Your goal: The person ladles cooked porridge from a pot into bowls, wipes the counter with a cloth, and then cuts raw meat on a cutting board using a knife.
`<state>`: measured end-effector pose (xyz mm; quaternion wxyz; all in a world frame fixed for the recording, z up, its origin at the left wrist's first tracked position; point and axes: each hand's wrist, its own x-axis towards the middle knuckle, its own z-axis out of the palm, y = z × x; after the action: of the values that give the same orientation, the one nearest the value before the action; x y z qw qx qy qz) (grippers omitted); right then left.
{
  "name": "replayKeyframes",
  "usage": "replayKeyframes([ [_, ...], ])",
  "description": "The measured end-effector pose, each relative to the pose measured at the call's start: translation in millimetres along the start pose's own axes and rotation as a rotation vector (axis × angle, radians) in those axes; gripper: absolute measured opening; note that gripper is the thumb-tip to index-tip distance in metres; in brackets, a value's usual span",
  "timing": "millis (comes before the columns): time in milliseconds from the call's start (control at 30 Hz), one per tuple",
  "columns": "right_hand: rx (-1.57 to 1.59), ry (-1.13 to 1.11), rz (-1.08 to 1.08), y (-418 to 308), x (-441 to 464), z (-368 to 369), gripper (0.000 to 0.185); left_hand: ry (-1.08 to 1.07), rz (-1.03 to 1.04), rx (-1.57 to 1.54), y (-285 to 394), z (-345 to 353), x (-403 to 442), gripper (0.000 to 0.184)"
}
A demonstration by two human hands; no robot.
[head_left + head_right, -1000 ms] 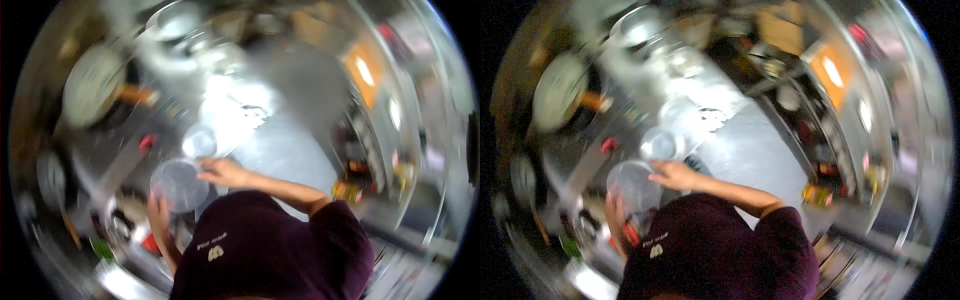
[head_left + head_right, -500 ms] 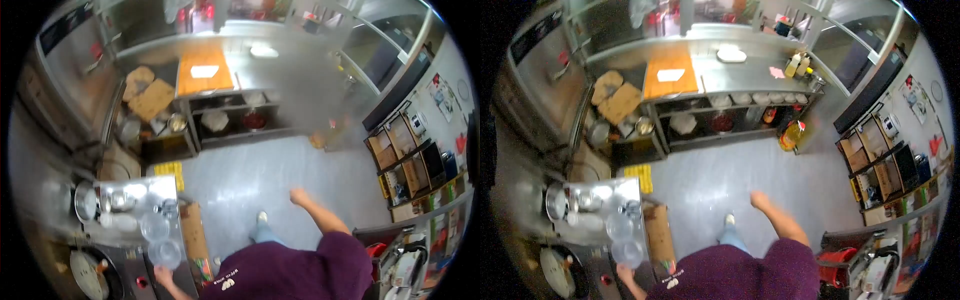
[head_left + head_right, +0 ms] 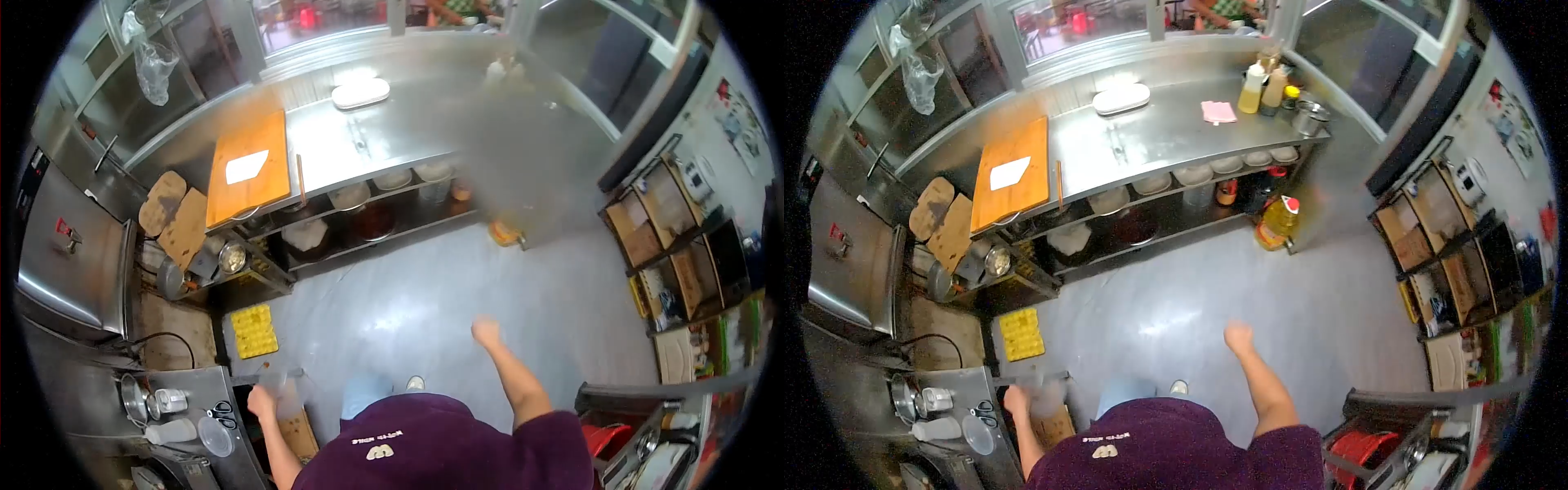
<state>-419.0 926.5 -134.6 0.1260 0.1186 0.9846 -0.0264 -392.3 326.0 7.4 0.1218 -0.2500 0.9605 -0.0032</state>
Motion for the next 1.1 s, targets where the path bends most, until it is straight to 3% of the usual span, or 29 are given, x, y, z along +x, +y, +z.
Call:
replayKeyframes([
  [33,0.058,0.409,-0.074,3.3,28.8,17.3,0.017,0.111,0.048,-0.22,11.8,26.5,28.2,0.031],
  [67,0.202,0.159,-0.017,1.3,67.7,-11.2,0.015,0.267,0.131,-0.406,44.2,23.1,44.1,0.033],
  [100,0.372,0.019,0.057,-8.4,101.0,-64.3,0.017,-0.179,0.047,-0.791,84.8,-6.3,65.5,0.035],
  [133,0.709,-0.085,0.193,-21.5,129.2,-125.4,0.023,-0.238,0.056,-1.002,144.2,-45.0,72.7,0.038],
  [167,0.969,0.024,0.142,-22.4,159.7,-151.9,0.026,-0.247,0.158,-1.087,188.7,-63.7,94.8,0.035],
  [200,1.164,0.027,0.23,-36.5,179.4,-202.4,0.027,-0.247,0.265,-1.215,233.6,-78.3,119.1,0.027],
  [233,1.267,0.02,0.162,-38.9,205.3,-230.2,0.024,-0.28,0.288,-1.229,286.4,-115.7,127.9,0.022],
  [267,1.368,0.033,0.087,-38.4,236.4,-254.3,0.022,-0.289,0.287,-1.287,331.6,-124.6,154.7,0.03],
  [333,1.43,0.101,0.094,-44.0,294.2,-293.1,0.023,-0.318,0.364,-1.328,419.6,-141.7,206.6,0.035],
  [433,1.489,0.026,0.132,-49.4,386.8,-323.7,0.026,-0.331,0.404,-1.332,530.4,-161.2,271.2,0.04],
  [500,1.518,-0.039,0.14,-51.9,441.6,-331.5,0.027,-0.35,0.281,-1.436,585.0,-174.0,296.2,0.042],
  [800,1.605,-0.181,0.082,-52.5,581.2,-317.6,0.031,-0.295,0.092,-1.497,677.1,-170.0,356.7,0.047],
  [833,1.6,-0.179,0.083,-52.5,582.4,-315.8,0.033,-0.23,0.048,-1.476,684.0,-170.5,352.7,0.021],
  [867,1.594,-0.172,0.073,-51.1,583.7,-316.2,0.034,-0.257,0.057,-1.436,684.8,-160.7,358.3,0.022],
  [967,1.568,-0.124,0.082,-42.5,577.5,-315.0,0.057,-0.23,0.077,-1.467,680.0,-136.0,368.8,0.028],
  [1000,1.564,-0.096,0.141,-37.4,569.0,-317.2,0.045,-0.236,0.014,-1.497,676.5,-138.7,358.4,0.031],
  [1033,1.591,-0.071,0.174,-26.9,562.6,-311.3,0.045,-0.302,-0.078,-1.527,668.9,-144.7,344.1,0.034],
  [1100,1.758,0.058,0.227,-8.6,533.2,-312.1,0.038,-0.355,0.056,-1.426,633.4,-137.7,321.7,0.031],
])
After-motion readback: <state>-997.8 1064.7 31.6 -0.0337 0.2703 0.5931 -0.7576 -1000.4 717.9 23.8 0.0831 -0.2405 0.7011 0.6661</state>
